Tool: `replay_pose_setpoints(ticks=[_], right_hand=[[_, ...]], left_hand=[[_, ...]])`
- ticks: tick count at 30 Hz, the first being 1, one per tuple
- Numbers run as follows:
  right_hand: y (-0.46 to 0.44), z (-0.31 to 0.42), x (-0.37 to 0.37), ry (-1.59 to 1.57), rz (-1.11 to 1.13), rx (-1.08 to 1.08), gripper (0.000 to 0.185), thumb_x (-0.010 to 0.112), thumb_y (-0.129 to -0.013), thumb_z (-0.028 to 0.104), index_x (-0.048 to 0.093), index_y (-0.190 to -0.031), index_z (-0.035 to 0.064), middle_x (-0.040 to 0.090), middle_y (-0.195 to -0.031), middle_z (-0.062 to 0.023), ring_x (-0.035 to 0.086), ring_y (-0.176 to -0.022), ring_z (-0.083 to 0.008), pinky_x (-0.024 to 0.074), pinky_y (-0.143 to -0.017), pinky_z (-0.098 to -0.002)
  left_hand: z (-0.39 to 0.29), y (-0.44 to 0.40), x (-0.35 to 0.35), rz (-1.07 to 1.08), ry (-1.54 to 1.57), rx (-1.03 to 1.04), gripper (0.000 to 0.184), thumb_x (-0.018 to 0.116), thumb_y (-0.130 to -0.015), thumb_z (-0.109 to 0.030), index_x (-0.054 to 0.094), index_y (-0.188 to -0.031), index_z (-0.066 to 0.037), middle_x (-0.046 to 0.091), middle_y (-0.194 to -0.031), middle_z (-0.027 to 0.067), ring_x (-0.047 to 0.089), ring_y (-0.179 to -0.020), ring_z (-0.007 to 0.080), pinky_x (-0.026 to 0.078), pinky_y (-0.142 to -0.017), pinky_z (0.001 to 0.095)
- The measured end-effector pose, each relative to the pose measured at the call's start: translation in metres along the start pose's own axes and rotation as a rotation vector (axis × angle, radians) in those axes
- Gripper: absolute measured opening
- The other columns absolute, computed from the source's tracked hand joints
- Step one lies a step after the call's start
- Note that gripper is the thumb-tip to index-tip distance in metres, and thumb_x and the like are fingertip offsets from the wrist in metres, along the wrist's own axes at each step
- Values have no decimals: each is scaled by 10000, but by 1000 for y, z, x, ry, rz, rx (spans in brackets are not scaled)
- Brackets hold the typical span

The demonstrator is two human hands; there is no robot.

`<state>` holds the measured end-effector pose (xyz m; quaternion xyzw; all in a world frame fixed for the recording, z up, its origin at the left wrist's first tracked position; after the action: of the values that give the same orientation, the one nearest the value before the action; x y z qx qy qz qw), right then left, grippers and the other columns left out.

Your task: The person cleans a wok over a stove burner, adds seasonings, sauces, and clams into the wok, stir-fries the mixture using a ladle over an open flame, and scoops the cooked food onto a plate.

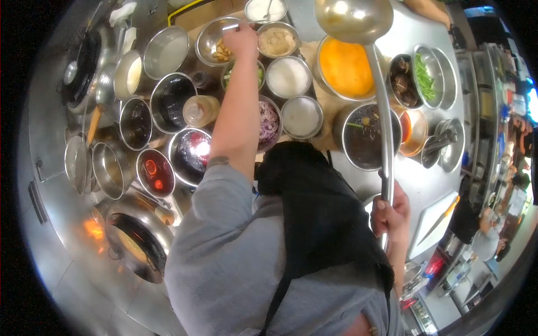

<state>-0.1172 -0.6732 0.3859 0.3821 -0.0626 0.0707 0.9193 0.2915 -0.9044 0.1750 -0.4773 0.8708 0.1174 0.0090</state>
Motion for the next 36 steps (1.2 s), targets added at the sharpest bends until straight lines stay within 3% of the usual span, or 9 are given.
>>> replay_pose_setpoints(ticks=[5, 9, 12, 16, 17, 19, 22, 28, 36], right_hand=[[-4, 23, 17, -52, 54, -32, 599, 601, -860, 18, 423, -1431, 27, 437, -535, 18, 362, -329, -72, 286, -300, -234], [-8, 51, 34, 48, 33, -38, 595, 593, -859, 16, 424, -1430, 22, 436, -563, 26, 370, -355, -62, 298, -310, -231], [-22, 67, 45, 177, 63, -65, 605, 597, -855, 22, 422, -1434, 20, 442, -579, 24, 377, -375, -60, 321, -325, -231], [-41, 81, 63, 163, 143, -36, 462, 593, -869, 29, 495, -1318, -2, 433, -593, 28, 374, -385, -58, 337, -337, -241], [-45, 79, 63, 118, 164, -37, 389, 590, -875, 32, 517, -1256, -6, 420, -588, 27, 374, -385, -60, 337, -335, -245], [-46, 74, 62, 104, 180, -42, 427, 585, -880, 36, 500, -1296, -7, 415, -585, 25, 373, -383, -63, 336, -334, -247], [-43, 69, 61, 94, 173, -46, 492, 576, -886, 41, 463, -1362, -4, 408, -578, 25, 364, -376, -66, 333, -329, -247], [-23, 54, 49, 56, 167, -16, 584, 573, -874, 40, 411, -1435, 17, 402, -564, 19, 343, -360, -64, 323, -315, -235], [-14, 42, 43, -31, 134, -25, 611, 580, -858, 40, 406, -1443, 26, 399, -567, 20, 328, -354, -57, 279, -308, -229]], left_hand=[[5, -12, -2, -16, 272, -36, 267, 578, -975, -138, 585, -829, 86, 661, -728, 163, 611, -589, 185, 450, -481, 298], [-46, 2, -13, 47, 273, -31, 277, 586, -977, -170, 617, -889, 91, 665, -735, 144, 541, -523, 145, 420, -458, 291], [-99, 12, -16, 119, 379, 144, 283, 591, -976, -190, 655, -913, 78, 673, -732, 133, 537, -517, 136, 409, -461, 282], [-142, 20, -30, 67, 59, 556, 307, 610, -953, -250, 707, -856, 25, 699, -765, 94, 616, -593, 152, 477, -551, 327], [-140, 20, -33, 9, -63, 583, 277, 615, -938, -230, 708, -867, 21, 698, -753, 113, 631, -613, 189, 485, -579, 343], [-120, 21, -41, -115, -309, 629, 223, 625, -909, -191, 710, -890, 14, 697, -729, 151, 661, -653, 263, 502, -634, 376], [-62, 28, -43, 49, -270, 561, 226, 629, -901, -202, 721, -921, 4, 699, -764, 170, 683, -722, 303, 511, -676, 387], [3, 65, -45, 218, -372, 563, 219, 628, -908, -194, 720, -952, -1, 702, -776, 164, 687, -733, 278, 517, -713, 360], [6, 70, -42, 262, -411, 458, 211, 623, -911, -164, 708, -947, 26, 721, -811, 159, 703, -749, 274, 523, -723, 355]])
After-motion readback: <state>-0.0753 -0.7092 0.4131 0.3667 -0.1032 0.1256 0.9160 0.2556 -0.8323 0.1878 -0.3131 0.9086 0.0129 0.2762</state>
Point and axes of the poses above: each hand's wrist, its own y-axis away from the middle knuckle, its own x-axis out of the palm, z = x × y, the point moved 4 cm from there along -y, towards the middle knuckle
